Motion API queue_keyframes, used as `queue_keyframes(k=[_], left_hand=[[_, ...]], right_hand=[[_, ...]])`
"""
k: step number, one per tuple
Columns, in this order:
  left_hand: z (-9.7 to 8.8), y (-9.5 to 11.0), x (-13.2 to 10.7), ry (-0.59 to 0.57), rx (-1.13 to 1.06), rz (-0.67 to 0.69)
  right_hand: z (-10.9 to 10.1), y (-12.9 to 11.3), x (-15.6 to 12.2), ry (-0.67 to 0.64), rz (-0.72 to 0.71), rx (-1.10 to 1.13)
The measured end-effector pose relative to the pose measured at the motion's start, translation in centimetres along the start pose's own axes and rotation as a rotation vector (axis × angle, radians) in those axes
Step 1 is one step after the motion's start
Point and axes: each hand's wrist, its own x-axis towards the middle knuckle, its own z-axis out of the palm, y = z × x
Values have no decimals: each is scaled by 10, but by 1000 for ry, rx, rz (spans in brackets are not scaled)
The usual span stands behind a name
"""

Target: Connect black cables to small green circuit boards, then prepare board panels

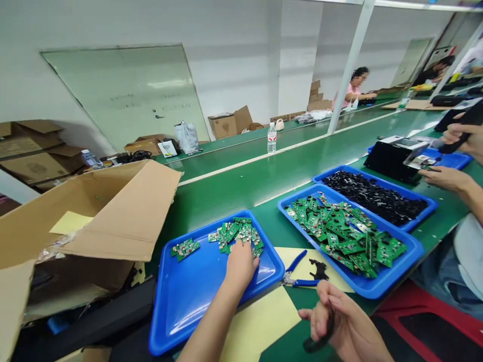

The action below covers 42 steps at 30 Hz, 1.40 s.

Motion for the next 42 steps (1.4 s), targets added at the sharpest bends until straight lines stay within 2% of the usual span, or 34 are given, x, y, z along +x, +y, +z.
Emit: queue_keyframes(k=[4, 8, 11, 14, 18, 21, 25, 30, 34, 37, 42], left_hand=[[-10, -13, -12, 13, -79, 10], [-17, -27, -28, 38, -276, 56], [-19, -39, -38, 55, -501, 60], [-22, -48, -48, -1, -881, -66], [-33, -48, -68, -99, -1516, -241], [-41, -38, -89, -117, -1725, -302], [-47, -23, -117, -192, -1764, -275], [-55, -9, -141, -222, -1700, -179], [-64, -2, -155, -160, -1570, -118], [-71, 1, -163, -102, -1431, -129], [-81, 6, -171, -88, -1332, -164]], right_hand=[[0, 11, 10, 54, 2, 29], [7, 17, 24, 71, 24, 124], [15, 20, 31, 23, 39, 206], [24, 24, 34, -65, 56, 207], [32, 30, 36, -111, -9, -28], [38, 30, 35, -108, -133, -325], [47, 25, 31, -158, -289, -719], [58, 16, 18, -310, -498, -1027], [60, 14, 6, -321, -579, -1107], [63, 12, -1, -323, -635, -1132], [72, 8, -11, -473, -811, -1182]])
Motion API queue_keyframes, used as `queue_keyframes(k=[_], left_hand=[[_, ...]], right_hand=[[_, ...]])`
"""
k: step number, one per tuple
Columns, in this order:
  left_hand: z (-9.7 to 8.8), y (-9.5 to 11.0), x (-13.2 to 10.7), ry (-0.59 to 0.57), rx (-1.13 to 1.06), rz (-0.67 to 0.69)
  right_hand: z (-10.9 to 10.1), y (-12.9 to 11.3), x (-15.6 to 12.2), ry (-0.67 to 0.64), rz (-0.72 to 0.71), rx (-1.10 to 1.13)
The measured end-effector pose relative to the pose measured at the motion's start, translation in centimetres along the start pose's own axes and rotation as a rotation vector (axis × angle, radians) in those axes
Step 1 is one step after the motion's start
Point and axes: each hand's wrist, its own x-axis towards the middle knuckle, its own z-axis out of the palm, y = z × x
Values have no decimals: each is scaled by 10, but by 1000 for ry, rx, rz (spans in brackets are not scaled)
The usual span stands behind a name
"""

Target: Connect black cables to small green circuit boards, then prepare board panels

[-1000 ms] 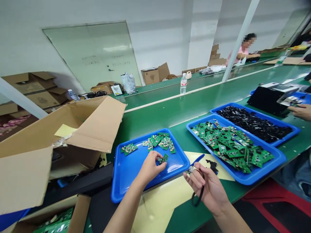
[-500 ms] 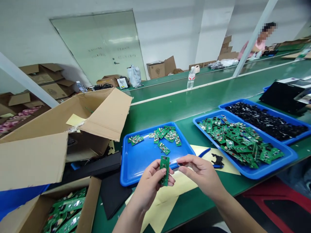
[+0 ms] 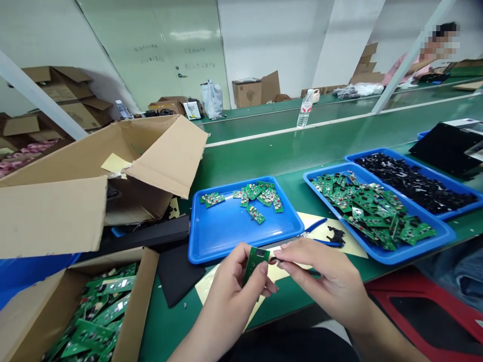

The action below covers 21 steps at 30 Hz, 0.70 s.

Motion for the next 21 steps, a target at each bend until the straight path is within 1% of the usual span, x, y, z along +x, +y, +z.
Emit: queue_keyframes(k=[4, 6, 11, 17, 21], left_hand=[[3, 6, -4, -56, -25, -14], [5, 8, -6, -91, -43, -24], [7, 11, -8, -154, -71, -95], [9, 12, -10, -106, -86, -36], [11, 13, -9, -99, -121, -39]], right_hand=[[1, -5, 3, -51, -224, -117], [1, -4, 4, -69, -298, -130], [0, -1, 7, -90, -315, -162], [1, 1, 7, -87, -318, -194], [1, 1, 7, -97, -335, -202]])
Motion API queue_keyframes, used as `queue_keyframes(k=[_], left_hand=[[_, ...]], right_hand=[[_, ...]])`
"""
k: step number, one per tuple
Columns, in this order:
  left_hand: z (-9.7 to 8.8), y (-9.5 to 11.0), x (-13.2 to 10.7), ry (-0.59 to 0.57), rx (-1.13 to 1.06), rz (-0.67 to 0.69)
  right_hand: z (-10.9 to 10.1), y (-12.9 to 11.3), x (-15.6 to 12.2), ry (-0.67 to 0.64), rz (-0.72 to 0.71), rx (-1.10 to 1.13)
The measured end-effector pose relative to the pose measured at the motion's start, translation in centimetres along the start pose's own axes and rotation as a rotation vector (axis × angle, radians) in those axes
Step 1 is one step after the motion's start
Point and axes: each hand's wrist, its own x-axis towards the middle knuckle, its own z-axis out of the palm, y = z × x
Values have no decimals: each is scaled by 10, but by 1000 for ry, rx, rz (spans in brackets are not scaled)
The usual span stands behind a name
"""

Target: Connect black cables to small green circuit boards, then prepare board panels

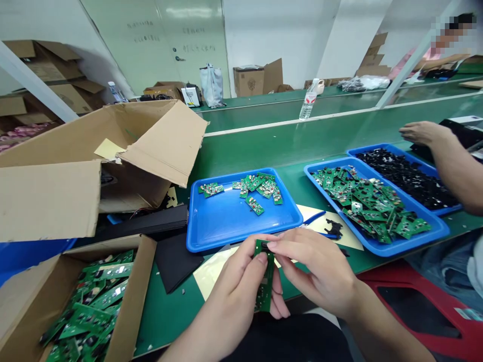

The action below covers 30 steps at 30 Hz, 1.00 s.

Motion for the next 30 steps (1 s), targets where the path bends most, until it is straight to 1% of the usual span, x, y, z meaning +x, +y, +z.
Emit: queue_keyframes(k=[5, 11, 15, 21, 26, 30], left_hand=[[1, -2, 2, -6, -45, -24], [0, -6, 4, -35, -73, -26], [1, -6, 5, -30, -123, -31], [2, -5, 6, -42, -104, -33], [2, -4, 7, -38, -129, -30], [3, -3, 6, -24, -105, -34]], right_hand=[[1, 0, 0, 32, 20, -35], [0, 0, 0, 16, 2, -44], [0, 2, -1, 11, -12, -52], [0, 3, -1, 15, -12, -86], [0, 3, -1, 10, -4, -91], [0, 3, -1, 6, 1, -100]])
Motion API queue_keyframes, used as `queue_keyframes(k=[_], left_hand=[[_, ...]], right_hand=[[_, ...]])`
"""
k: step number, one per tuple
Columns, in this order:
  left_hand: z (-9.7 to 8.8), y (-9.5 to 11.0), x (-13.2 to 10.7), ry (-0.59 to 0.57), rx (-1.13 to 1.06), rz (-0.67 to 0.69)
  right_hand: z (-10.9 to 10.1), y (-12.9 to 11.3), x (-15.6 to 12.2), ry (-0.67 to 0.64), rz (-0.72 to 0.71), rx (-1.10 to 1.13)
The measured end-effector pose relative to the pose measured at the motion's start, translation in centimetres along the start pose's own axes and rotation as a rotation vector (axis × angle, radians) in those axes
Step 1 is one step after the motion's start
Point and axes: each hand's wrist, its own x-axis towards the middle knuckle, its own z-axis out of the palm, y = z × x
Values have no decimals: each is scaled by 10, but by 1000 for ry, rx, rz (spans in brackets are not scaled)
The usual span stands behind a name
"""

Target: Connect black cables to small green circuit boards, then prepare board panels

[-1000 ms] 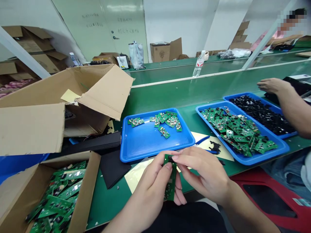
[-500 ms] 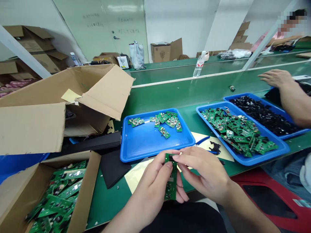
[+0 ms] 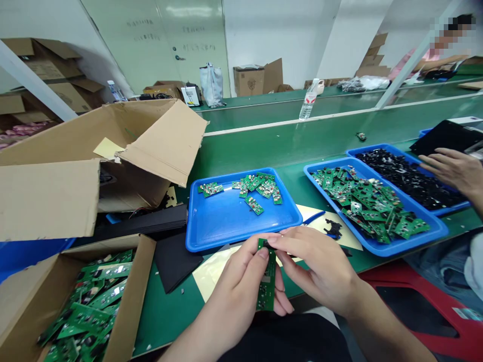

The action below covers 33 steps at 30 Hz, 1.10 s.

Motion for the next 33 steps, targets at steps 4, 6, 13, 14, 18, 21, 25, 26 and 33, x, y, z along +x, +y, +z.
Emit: queue_keyframes(k=[4, 6, 13, 14, 18, 21, 25, 26, 33], left_hand=[[1, 2, 0, 45, 76, 21], [1, 1, 0, 54, 113, 44], [-4, -8, 2, 66, 230, 89], [-5, -8, 2, 53, 246, 85], [-7, -7, -1, -10, 336, 79], [-10, -4, -3, -70, 405, 48], [-13, -5, -1, -135, 447, -1], [-14, -7, 0, -145, 451, -15], [-14, -14, 4, -104, 543, 20]], right_hand=[[-2, 0, 0, -1, 10, -12], [-4, 0, 0, -3, 43, -31], [-13, 4, 6, -41, 21, -111], [-14, 5, 7, -36, 10, -135], [-14, 8, 12, -29, -57, -191], [-14, 10, 13, -65, -104, -187], [-12, 10, 12, -109, -138, -174], [-11, 9, 11, -120, -133, -171], [-21, 11, 9, -100, 41, -71]])
